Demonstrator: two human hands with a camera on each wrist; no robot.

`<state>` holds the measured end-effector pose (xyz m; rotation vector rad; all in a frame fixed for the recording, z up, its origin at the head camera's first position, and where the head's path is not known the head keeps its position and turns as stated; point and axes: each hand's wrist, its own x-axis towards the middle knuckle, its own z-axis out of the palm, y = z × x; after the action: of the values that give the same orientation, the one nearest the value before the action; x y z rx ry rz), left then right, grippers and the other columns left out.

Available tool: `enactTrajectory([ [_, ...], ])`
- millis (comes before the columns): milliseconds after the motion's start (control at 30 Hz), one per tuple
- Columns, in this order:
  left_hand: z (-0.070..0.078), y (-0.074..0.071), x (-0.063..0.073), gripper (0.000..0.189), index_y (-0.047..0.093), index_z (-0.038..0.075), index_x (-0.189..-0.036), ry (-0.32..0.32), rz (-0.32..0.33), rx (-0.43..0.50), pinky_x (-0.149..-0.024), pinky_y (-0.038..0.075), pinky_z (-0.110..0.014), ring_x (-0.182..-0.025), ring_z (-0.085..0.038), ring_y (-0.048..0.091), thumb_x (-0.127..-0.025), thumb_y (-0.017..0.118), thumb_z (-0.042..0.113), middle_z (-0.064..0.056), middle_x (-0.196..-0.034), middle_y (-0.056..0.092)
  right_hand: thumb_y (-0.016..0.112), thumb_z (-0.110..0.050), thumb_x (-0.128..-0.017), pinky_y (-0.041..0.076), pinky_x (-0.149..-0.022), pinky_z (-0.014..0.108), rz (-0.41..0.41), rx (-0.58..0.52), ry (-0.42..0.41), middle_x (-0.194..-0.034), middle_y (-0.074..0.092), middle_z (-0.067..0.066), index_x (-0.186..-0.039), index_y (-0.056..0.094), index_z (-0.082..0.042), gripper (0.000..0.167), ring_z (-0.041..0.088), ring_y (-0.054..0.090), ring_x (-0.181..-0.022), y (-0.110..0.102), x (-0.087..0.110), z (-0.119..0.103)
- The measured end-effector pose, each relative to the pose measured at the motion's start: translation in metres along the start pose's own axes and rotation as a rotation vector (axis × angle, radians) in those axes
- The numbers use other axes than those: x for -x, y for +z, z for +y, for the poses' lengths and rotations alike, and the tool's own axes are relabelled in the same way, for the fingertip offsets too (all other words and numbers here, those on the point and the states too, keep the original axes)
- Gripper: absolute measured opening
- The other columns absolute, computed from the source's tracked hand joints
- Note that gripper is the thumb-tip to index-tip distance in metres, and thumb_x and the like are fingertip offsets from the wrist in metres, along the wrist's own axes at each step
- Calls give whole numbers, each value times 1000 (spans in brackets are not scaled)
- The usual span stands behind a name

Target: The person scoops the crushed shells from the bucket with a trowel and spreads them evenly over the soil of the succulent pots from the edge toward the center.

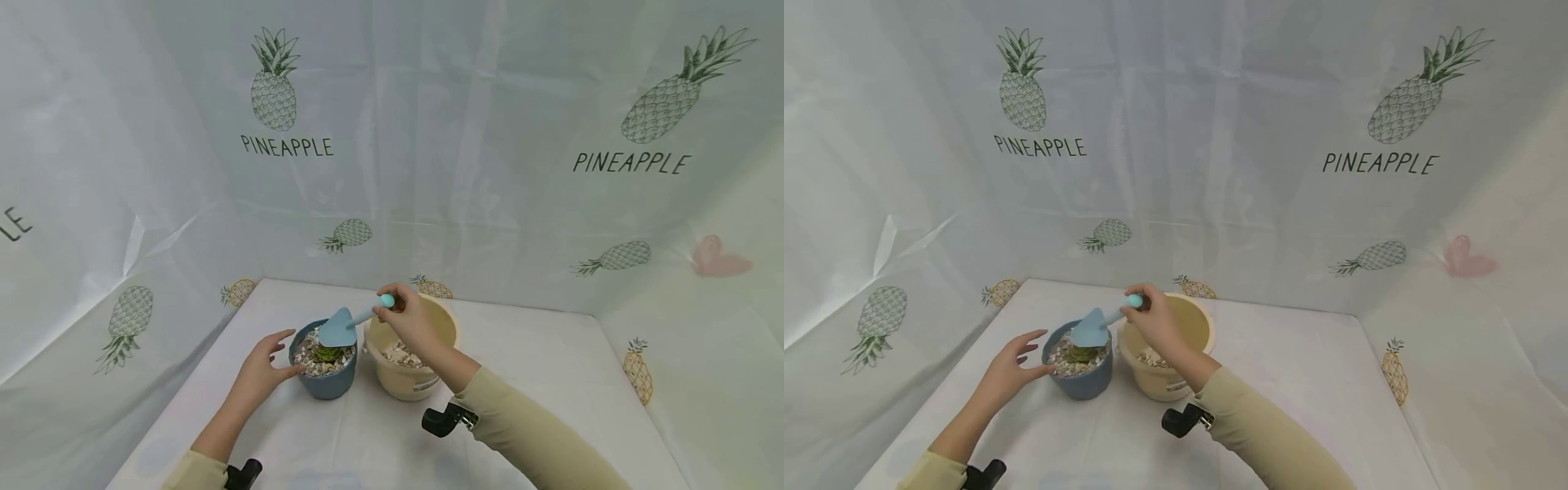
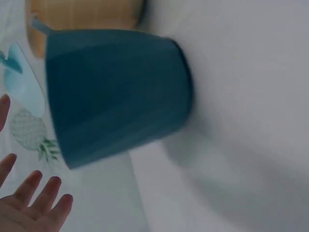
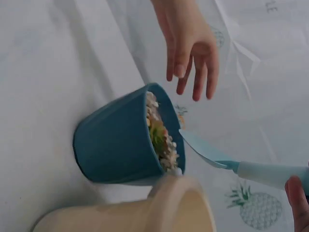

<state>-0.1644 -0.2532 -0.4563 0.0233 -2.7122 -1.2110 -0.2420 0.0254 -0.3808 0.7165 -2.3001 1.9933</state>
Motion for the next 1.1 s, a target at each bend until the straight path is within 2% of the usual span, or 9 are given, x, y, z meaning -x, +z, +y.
enactTrajectory([
  [100,16,4,0,74,46,2,-143,52,-8,-4,-100,40,-58,-124,-46,46,-79,82,14,-26,-143,40,69,-1,-90,56,-71,29,50,27,3,-100,62,12,-113,61,1,25,21,66,-80,-17,3,-2],
  [233,36,18,-2,76,47,4,-142,82,-44,33,-96,44,-57,-122,-44,49,-77,84,15,-23,-142,44,71,-3,-89,56,-74,29,110,72,21,-100,63,12,-116,61,0,29,22,67,-81,-42,5,-3],
  [467,62,49,-10,79,51,10,-141,109,-59,45,-95,46,-55,-122,-40,51,-72,88,22,-15,-139,50,72,-4,-88,56,-77,31,181,119,56,-104,63,14,-118,60,2,33,23,66,-84,-76,10,-8],
  [600,74,67,-16,84,48,8,-143,120,-57,31,-92,48,-54,-120,-41,52,-72,89,24,-19,-141,46,73,-3,-87,56,-77,32,204,156,73,-104,62,13,-117,60,0,33,21,65,-84,-91,15,-9],
  [667,80,73,-20,88,45,6,-145,111,-53,20,-95,46,-56,-124,-42,49,-71,89,25,-21,-144,43,74,-2,-86,56,-78,33,204,164,78,-103,62,13,-116,60,0,33,21,64,-84,-96,17,-8],
  [867,91,86,-35,105,34,-1,-149,102,-87,21,-106,27,-64,-139,-46,26,-67,91,31,-25,-153,28,73,-3,-87,56,-76,33,199,231,72,-101,63,13,-116,60,0,32,21,65,-81,-109,19,-1],
  [1000,92,93,-42,109,27,-2,-152,76,-139,53,-108,26,-61,-139,-44,29,-67,92,23,-25,-153,29,73,-1,-87,57,-72,33,193,276,72,-101,61,14,-114,61,-1,30,23,66,-82,-114,19,8],
  [1100,91,97,-43,106,29,-1,-151,70,-168,96,-109,28,-59,-136,-43,34,-67,91,16,-24,-149,37,73,2,-85,58,-69,33,193,299,74,-101,60,15,-112,62,0,29,25,65,-84,-114,19,17],
])
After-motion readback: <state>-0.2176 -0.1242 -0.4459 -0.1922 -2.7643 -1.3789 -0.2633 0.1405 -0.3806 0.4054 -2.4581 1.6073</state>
